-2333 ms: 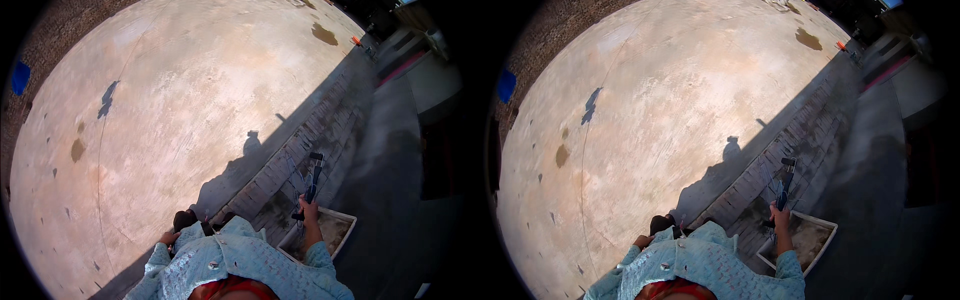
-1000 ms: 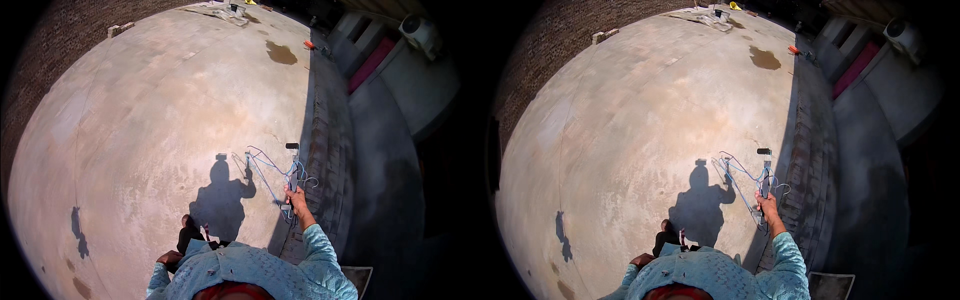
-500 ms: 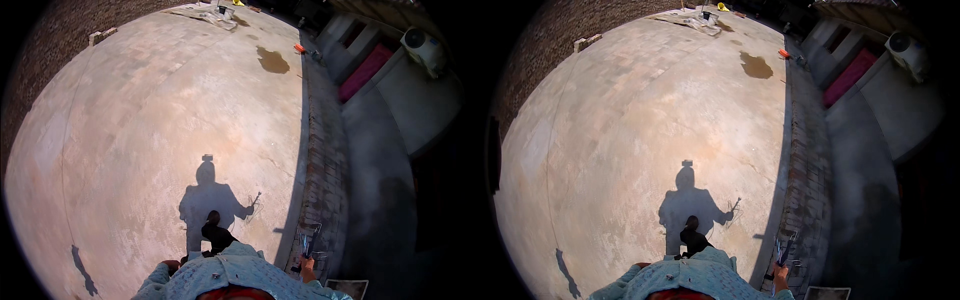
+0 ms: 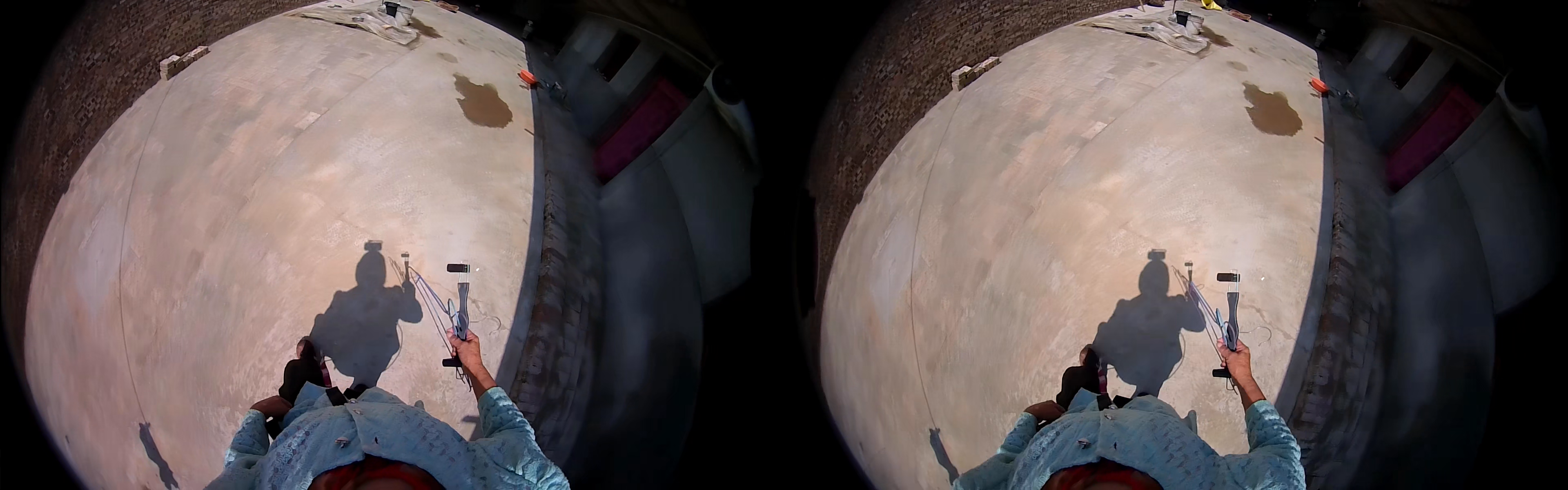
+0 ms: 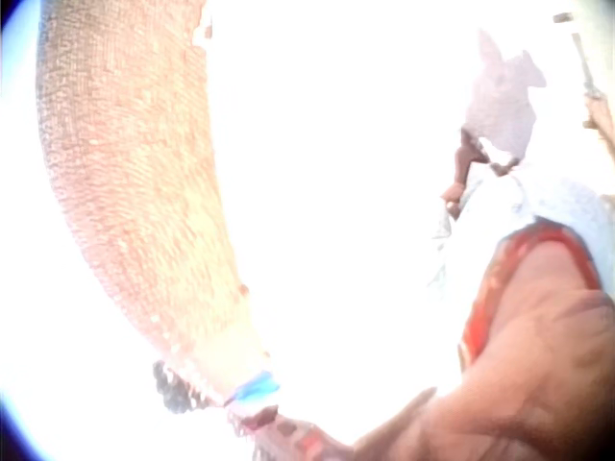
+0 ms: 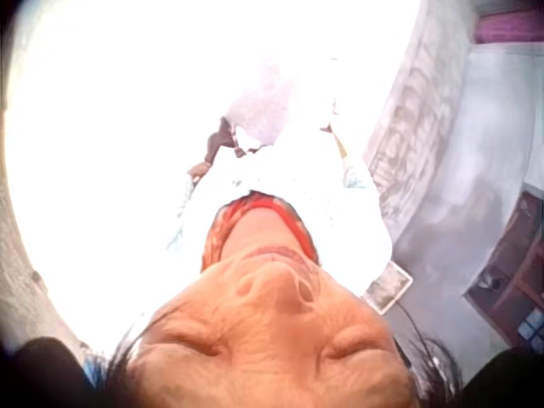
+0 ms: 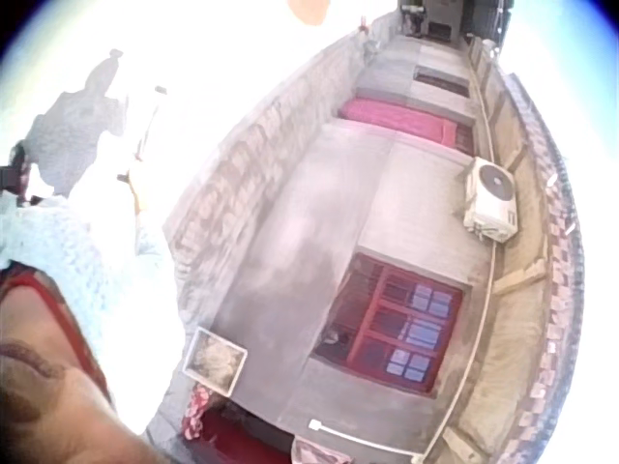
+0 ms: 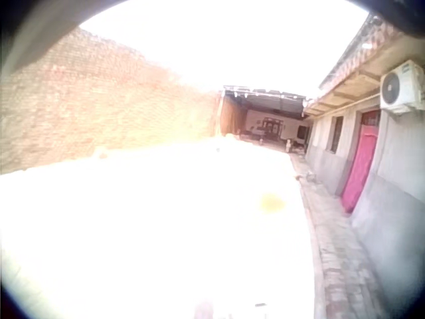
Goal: The person walks across a rooftop carrying a clothes hanger, then picks up a maroon garment and places it on the hanger. The person adjusts the garment on the hanger and holds it up, preparing to hang it.
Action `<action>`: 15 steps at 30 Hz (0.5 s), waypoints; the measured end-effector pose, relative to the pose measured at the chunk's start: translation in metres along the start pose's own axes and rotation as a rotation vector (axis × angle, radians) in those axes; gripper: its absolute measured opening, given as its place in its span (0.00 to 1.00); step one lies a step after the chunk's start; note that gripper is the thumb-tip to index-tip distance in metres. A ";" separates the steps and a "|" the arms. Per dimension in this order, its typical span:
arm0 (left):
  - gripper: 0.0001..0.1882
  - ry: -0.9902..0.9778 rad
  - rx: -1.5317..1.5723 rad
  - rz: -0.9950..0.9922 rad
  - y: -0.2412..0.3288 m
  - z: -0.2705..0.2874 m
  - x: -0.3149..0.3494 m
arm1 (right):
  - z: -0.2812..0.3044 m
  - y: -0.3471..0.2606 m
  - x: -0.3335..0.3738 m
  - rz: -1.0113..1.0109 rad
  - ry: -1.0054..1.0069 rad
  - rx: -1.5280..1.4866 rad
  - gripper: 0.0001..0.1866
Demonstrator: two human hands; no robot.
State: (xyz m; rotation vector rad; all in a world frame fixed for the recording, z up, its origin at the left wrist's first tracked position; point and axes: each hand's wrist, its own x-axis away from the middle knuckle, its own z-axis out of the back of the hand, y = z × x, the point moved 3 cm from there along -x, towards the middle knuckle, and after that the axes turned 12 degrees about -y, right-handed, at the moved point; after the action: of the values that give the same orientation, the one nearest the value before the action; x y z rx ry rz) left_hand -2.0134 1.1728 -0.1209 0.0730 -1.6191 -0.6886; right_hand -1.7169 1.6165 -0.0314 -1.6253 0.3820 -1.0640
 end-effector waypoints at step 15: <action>0.14 -0.151 -0.083 -0.346 0.039 0.280 -0.093 | -0.040 -0.074 -0.087 -0.237 0.485 -0.060 0.06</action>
State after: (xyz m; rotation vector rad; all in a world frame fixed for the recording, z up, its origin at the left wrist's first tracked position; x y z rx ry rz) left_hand -2.2412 1.3528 -0.1874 0.2501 -1.7383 -1.0473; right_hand -1.8163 1.6802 -0.0034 -1.4776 0.5515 -1.6475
